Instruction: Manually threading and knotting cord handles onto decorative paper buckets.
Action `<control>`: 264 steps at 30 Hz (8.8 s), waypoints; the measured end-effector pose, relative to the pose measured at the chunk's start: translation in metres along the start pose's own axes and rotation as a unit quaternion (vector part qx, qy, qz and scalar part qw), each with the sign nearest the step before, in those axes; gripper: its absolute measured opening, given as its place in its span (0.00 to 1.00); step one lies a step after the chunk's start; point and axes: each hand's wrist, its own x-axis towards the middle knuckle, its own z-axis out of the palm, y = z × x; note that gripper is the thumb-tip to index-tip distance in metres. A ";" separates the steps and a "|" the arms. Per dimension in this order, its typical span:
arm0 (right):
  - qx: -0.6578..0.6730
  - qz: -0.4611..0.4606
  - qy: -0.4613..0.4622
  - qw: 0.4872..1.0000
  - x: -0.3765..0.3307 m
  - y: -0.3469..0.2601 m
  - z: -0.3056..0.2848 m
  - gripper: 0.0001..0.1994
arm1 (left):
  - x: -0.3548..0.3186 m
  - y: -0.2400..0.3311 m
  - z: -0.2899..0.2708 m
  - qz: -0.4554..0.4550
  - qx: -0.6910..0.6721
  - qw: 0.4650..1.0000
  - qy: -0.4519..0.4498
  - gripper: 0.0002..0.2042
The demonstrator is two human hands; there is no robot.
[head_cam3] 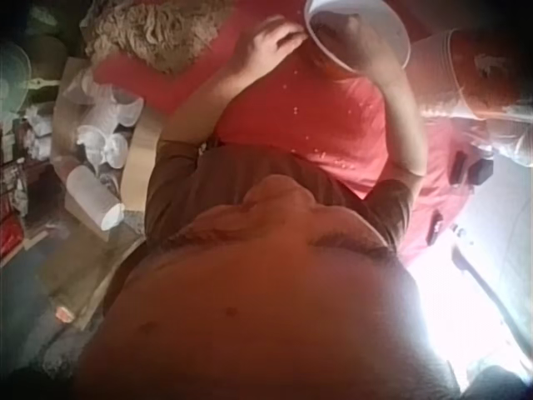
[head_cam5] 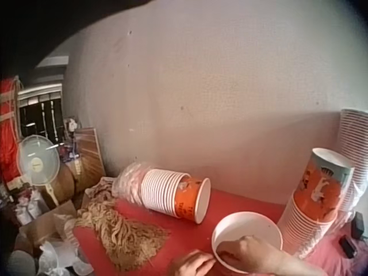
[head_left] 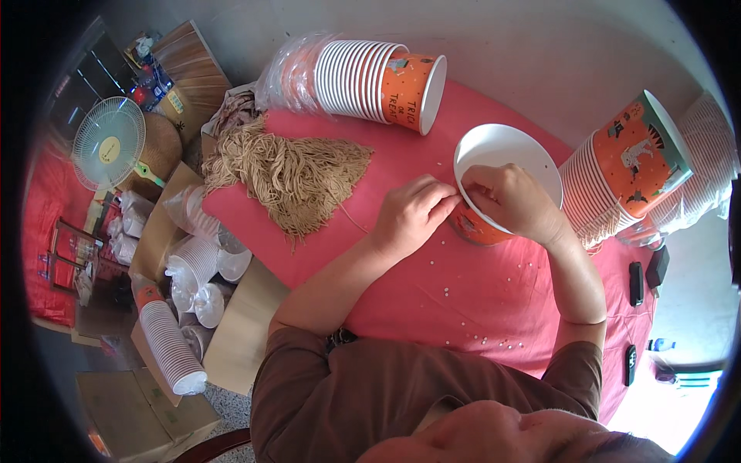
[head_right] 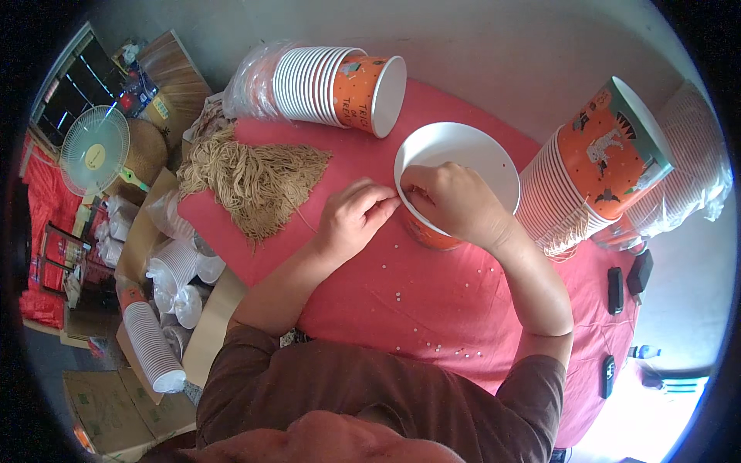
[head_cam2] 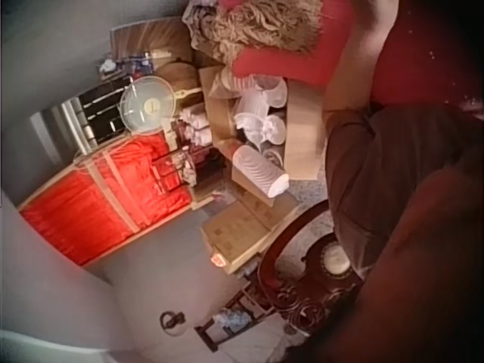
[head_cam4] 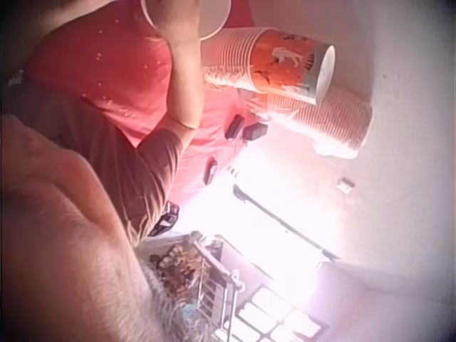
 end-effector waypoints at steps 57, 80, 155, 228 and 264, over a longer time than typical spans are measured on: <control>0.091 0.016 0.006 0.996 -0.052 -0.009 -0.027 0.07 | -0.011 0.002 -0.018 -0.178 -0.320 0.930 -0.027 0.03; 0.191 0.055 0.030 0.980 -0.050 -0.005 -0.021 0.02 | 0.062 0.042 -0.028 -0.230 -0.349 0.901 -0.117 0.02; -0.039 -0.140 0.231 0.962 -0.031 -0.007 -0.010 0.07 | 0.040 0.024 -0.023 -0.321 -0.423 0.829 -0.178 0.05; 0.126 -0.117 0.254 0.952 -0.032 -0.012 -0.002 0.09 | 0.030 0.023 -0.015 -0.329 -0.546 0.761 -0.116 0.06; -0.078 -0.166 0.228 0.956 -0.036 -0.007 -0.006 0.09 | 0.042 0.032 -0.012 -0.022 -0.120 0.990 -0.072 0.05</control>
